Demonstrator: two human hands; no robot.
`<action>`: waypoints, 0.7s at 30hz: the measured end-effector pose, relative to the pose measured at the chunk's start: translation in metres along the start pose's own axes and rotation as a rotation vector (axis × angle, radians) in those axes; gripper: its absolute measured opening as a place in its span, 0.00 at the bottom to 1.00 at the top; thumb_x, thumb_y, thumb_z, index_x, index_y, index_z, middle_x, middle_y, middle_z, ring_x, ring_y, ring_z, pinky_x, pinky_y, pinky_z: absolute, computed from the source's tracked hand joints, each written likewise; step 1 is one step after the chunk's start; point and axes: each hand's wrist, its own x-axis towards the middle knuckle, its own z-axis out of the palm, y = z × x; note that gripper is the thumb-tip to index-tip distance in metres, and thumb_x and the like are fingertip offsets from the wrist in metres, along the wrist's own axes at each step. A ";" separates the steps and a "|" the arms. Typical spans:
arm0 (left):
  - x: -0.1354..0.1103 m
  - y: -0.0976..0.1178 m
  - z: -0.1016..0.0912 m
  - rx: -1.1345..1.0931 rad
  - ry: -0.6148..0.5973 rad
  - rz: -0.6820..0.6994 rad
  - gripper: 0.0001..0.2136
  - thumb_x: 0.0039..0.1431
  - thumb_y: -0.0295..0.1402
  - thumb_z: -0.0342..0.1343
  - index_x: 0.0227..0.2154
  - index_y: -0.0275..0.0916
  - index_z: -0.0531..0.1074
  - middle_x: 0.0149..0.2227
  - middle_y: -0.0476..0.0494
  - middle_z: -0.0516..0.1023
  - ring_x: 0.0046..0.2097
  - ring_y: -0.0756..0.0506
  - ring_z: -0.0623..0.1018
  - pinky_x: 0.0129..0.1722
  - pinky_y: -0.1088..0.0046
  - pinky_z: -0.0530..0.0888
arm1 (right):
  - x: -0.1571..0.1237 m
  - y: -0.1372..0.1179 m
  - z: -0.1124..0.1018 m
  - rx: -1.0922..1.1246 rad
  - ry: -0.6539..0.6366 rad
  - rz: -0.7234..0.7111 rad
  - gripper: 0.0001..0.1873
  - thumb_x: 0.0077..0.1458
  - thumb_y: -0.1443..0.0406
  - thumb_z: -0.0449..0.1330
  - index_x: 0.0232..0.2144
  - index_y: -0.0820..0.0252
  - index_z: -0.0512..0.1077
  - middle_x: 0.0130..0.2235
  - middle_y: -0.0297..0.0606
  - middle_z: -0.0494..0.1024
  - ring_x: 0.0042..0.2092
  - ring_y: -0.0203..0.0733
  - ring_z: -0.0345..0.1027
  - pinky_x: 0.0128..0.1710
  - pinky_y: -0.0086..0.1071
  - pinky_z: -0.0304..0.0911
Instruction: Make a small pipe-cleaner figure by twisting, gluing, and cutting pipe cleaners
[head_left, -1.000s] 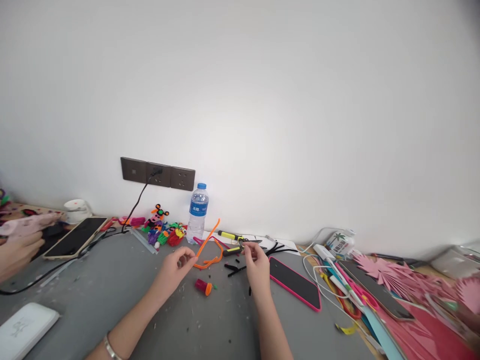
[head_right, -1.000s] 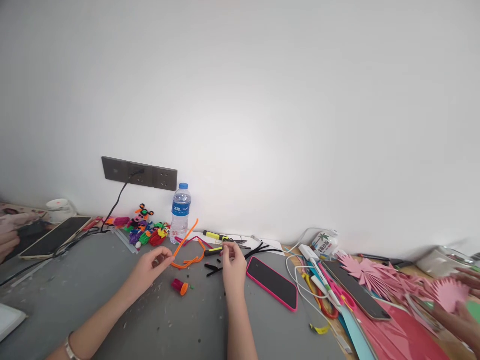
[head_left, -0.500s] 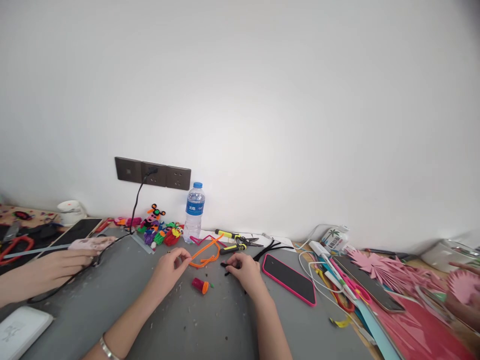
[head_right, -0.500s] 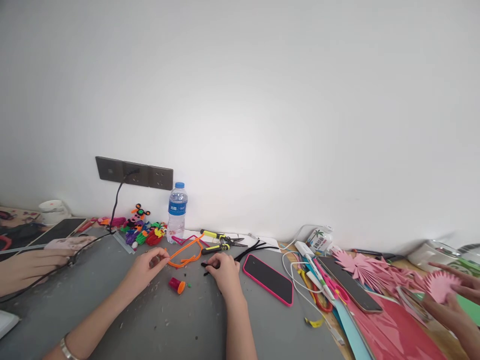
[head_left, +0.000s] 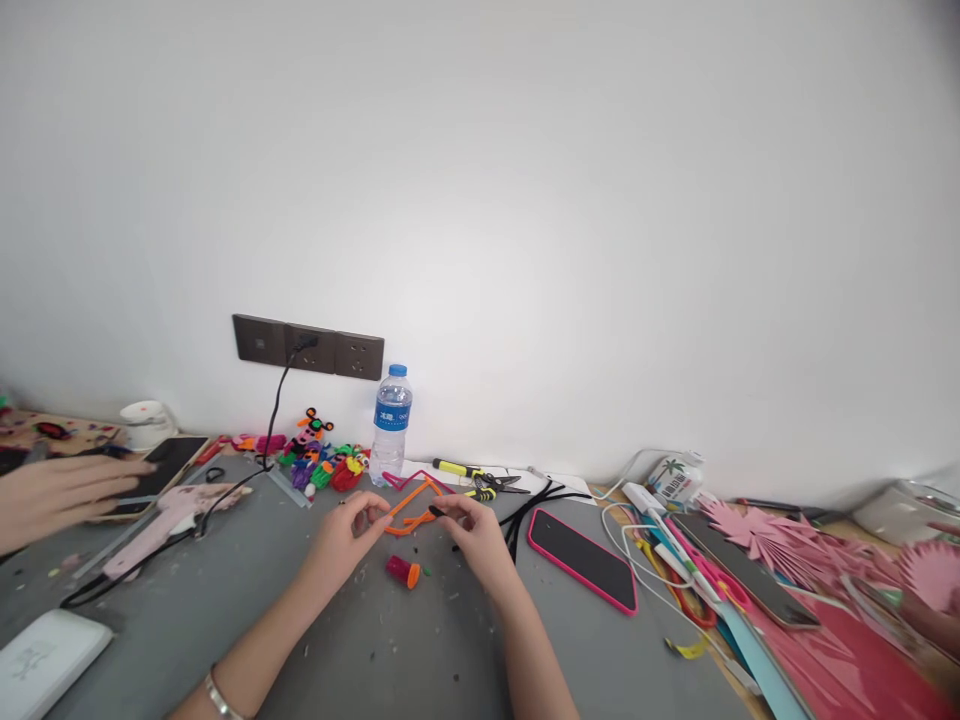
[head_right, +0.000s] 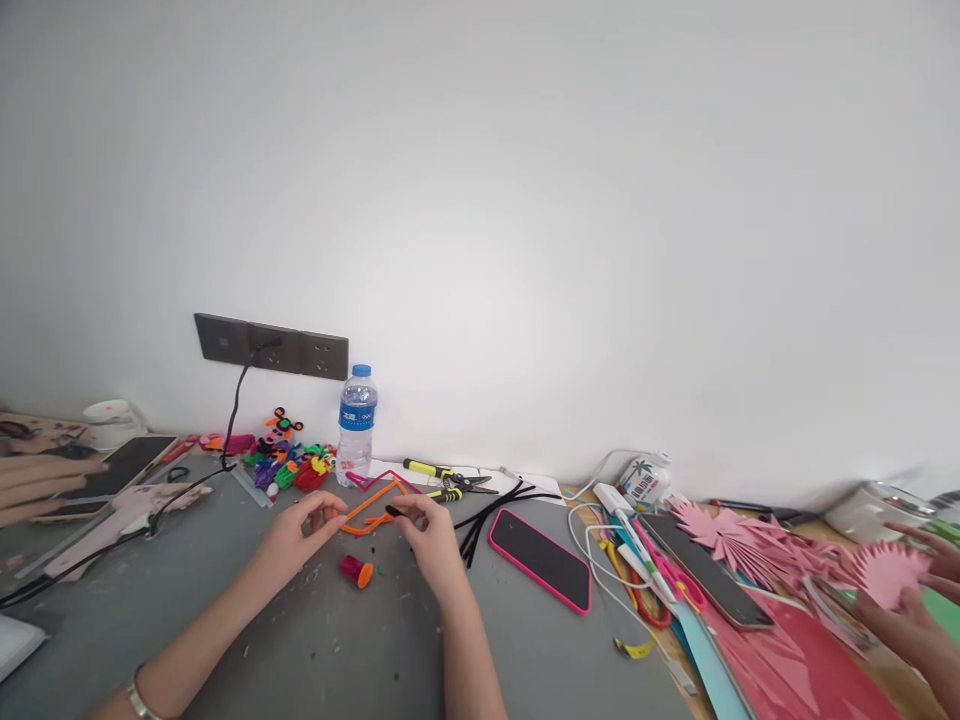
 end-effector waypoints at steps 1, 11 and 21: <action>-0.001 0.002 0.001 -0.021 -0.023 0.024 0.09 0.52 0.41 0.55 0.29 0.41 0.75 0.27 0.47 0.74 0.30 0.45 0.72 0.30 0.73 0.68 | -0.001 -0.001 0.007 0.017 -0.028 -0.001 0.09 0.42 0.66 0.62 0.29 0.59 0.79 0.29 0.37 0.78 0.27 0.38 0.64 0.27 0.30 0.57; -0.003 0.006 0.008 -0.117 -0.134 0.007 0.08 0.54 0.38 0.54 0.27 0.39 0.72 0.27 0.48 0.75 0.30 0.46 0.72 0.30 0.74 0.64 | -0.012 0.000 0.047 0.254 -0.175 0.072 0.13 0.43 0.59 0.67 0.22 0.60 0.69 0.20 0.29 0.69 0.21 0.33 0.64 0.24 0.27 0.61; -0.005 0.006 0.008 -0.247 -0.211 -0.028 0.13 0.58 0.43 0.50 0.28 0.37 0.69 0.27 0.49 0.68 0.31 0.48 0.68 0.30 0.75 0.65 | -0.014 -0.016 0.039 0.208 -0.225 0.094 0.08 0.48 0.63 0.63 0.25 0.60 0.69 0.23 0.29 0.66 0.24 0.32 0.59 0.25 0.25 0.56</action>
